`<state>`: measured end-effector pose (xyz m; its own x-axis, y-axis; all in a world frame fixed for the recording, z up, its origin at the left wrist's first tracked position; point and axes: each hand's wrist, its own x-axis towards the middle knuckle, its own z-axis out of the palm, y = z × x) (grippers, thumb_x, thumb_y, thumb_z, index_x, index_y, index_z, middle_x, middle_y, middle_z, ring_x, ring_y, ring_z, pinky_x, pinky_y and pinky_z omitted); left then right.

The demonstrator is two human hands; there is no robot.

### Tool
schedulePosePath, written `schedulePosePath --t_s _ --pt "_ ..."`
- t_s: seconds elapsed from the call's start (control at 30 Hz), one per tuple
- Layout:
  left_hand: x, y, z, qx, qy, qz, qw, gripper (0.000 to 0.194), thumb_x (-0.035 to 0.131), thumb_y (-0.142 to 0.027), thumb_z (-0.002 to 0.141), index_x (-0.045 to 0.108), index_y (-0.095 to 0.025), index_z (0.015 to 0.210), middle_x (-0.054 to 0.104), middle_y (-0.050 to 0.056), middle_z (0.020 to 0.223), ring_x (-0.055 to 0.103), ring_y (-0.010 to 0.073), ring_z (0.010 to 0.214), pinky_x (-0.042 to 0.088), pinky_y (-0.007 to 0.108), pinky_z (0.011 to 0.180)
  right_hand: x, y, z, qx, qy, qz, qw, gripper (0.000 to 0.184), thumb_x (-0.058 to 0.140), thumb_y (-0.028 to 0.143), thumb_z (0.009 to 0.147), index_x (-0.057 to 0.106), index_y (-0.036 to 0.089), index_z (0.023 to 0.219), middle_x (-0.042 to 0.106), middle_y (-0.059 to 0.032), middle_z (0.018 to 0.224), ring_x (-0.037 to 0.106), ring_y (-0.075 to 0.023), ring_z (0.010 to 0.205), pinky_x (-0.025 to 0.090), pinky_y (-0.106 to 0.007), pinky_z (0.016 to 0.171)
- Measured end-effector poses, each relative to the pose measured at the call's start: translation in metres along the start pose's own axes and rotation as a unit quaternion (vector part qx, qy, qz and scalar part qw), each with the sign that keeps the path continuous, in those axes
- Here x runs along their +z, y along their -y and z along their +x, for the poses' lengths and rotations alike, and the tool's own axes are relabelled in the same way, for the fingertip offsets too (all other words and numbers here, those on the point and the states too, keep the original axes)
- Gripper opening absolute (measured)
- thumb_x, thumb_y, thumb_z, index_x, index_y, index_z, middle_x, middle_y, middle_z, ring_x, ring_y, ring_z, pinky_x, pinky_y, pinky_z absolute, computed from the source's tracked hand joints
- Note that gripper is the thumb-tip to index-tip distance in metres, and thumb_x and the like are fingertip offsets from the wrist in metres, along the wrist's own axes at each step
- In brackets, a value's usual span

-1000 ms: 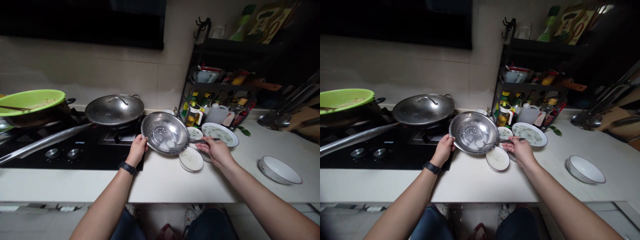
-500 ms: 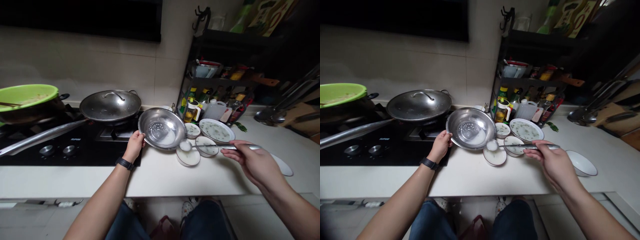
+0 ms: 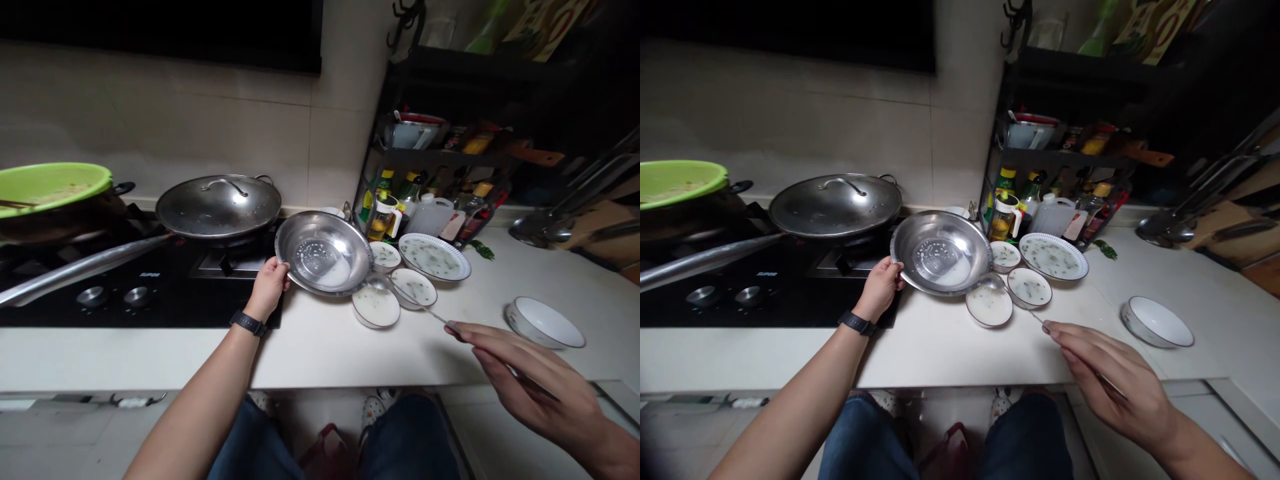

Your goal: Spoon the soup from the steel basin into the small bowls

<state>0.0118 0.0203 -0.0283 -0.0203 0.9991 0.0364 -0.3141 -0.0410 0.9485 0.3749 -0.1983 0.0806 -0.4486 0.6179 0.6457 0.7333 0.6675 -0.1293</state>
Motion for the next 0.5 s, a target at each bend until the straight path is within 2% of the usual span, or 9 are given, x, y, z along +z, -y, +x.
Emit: schedulePosePath --t_s 0.1,0.2,0.3,0.4,0.5 --pt "0.000 0.000 0.000 0.004 -0.002 0.001 1.000 0.024 0.067 -0.030 0.072 0.044 -0.022 0.071 0.044 -0.010 0.052 0.042 0.0058 0.040 0.029 0.018 0.039 0.023 -0.010 0.021 0.050 -0.039 0.006 0.998 0.035 0.062 0.009 0.091 0.071 0.026 0.120 0.080 -0.0063 0.110 0.078 -0.0198 0.097 0.062 -0.029 0.091" --pt "0.001 -0.001 -0.001 0.004 -0.003 0.002 1.000 0.024 0.067 -0.030 0.072 0.045 -0.022 0.072 0.044 -0.009 0.053 0.042 0.0056 0.040 0.029 0.018 0.039 0.063 -0.031 0.044 0.190 -0.073 0.071 0.976 0.018 0.060 0.026 0.098 0.073 0.025 0.111 0.081 -0.0070 0.104 0.079 -0.0213 0.092 0.064 -0.031 0.084" --pt "0.002 -0.001 -0.001 0.001 0.001 0.005 1.000 0.023 0.067 -0.030 0.072 0.046 -0.022 0.073 0.046 -0.009 0.054 0.042 0.0055 0.041 0.028 0.017 0.039 0.100 -0.055 0.065 0.300 -0.061 0.162 0.938 0.030 0.056 0.042 0.100 0.071 0.021 0.114 0.081 -0.0093 0.098 0.079 -0.0235 0.088 0.065 -0.035 0.079" --pt "0.002 -0.001 -0.001 -0.001 -0.003 0.004 1.000 0.024 0.067 -0.031 0.071 0.046 -0.022 0.072 0.045 -0.009 0.053 0.041 0.0054 0.040 0.028 0.017 0.039 0.120 -0.067 0.079 0.317 -0.053 0.157 0.934 0.034 0.058 0.047 0.097 0.070 0.020 0.112 0.081 -0.0102 0.093 0.079 -0.0256 0.089 0.064 -0.038 0.082" --pt "0.003 -0.002 -0.001 0.001 -0.004 0.000 1.000 0.025 0.067 -0.031 0.071 0.044 -0.022 0.070 0.044 -0.009 0.052 0.040 0.0055 0.040 0.028 0.017 0.039 0.126 -0.067 0.086 0.343 -0.064 0.177 0.920 0.033 0.061 0.049 0.094 0.069 0.020 0.108 0.080 -0.0099 0.087 0.079 -0.0263 0.085 0.065 -0.039 0.078"
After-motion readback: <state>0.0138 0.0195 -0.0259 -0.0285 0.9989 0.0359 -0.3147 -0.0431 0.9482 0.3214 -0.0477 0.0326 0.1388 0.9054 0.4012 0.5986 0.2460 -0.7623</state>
